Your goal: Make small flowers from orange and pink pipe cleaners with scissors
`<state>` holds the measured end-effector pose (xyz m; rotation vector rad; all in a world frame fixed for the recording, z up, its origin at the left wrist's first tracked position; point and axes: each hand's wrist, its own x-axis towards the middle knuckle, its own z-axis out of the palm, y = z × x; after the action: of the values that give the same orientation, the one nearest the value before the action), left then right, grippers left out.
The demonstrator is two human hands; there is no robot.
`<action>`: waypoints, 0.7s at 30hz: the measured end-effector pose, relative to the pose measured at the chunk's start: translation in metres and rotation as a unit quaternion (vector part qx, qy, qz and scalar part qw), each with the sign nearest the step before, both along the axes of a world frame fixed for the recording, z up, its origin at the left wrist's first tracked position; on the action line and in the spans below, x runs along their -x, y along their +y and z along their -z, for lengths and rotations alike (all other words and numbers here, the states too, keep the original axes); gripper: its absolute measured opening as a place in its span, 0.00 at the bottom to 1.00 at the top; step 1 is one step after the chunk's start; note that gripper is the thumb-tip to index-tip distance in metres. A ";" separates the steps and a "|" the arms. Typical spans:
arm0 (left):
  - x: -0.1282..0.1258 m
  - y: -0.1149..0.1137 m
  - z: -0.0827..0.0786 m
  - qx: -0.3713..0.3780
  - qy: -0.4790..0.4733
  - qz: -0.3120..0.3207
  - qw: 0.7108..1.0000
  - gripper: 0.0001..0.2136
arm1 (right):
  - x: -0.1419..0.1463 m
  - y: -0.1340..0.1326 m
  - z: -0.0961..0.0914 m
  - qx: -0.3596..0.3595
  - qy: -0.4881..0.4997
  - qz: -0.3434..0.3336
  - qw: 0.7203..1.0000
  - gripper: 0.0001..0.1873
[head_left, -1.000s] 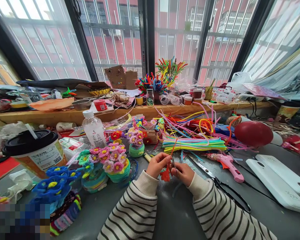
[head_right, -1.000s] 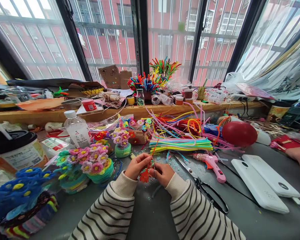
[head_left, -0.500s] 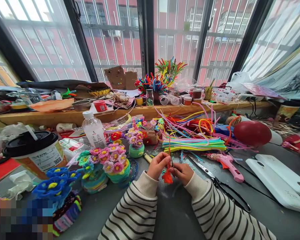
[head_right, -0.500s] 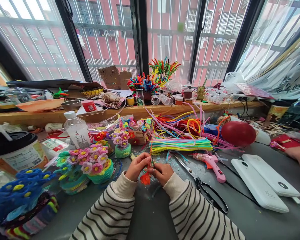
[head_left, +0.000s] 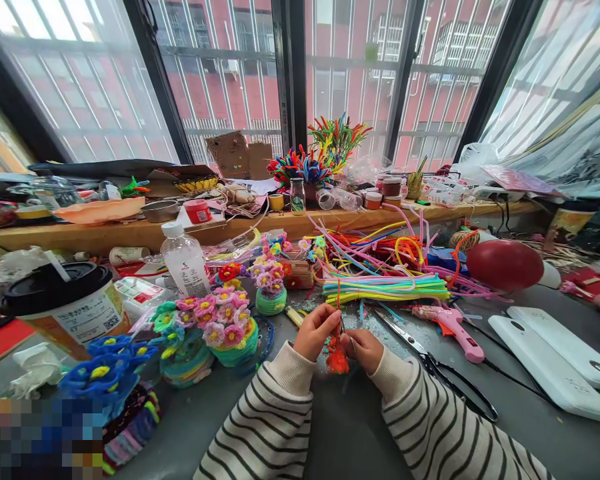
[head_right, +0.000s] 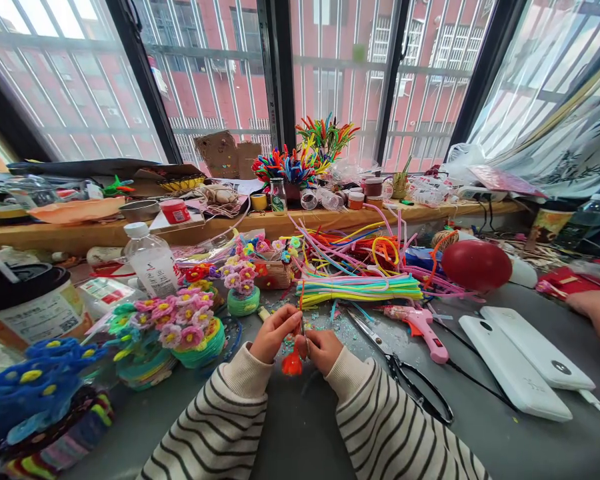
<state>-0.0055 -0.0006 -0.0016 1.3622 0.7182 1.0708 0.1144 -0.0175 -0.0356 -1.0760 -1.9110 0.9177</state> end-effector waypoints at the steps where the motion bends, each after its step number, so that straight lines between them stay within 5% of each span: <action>1: 0.000 0.000 0.000 0.000 0.001 -0.001 1.000 0.09 | 0.000 0.000 0.001 0.004 0.007 0.001 1.000 0.29; 21: 0.003 -0.001 -0.003 0.018 0.005 -0.001 1.000 0.12 | 0.002 0.001 0.000 0.015 0.027 -0.014 0.999 0.31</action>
<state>-0.0081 -0.0014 0.0012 1.3375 0.7425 1.0486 0.1125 -0.0168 -0.0353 -1.0343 -1.8772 0.9852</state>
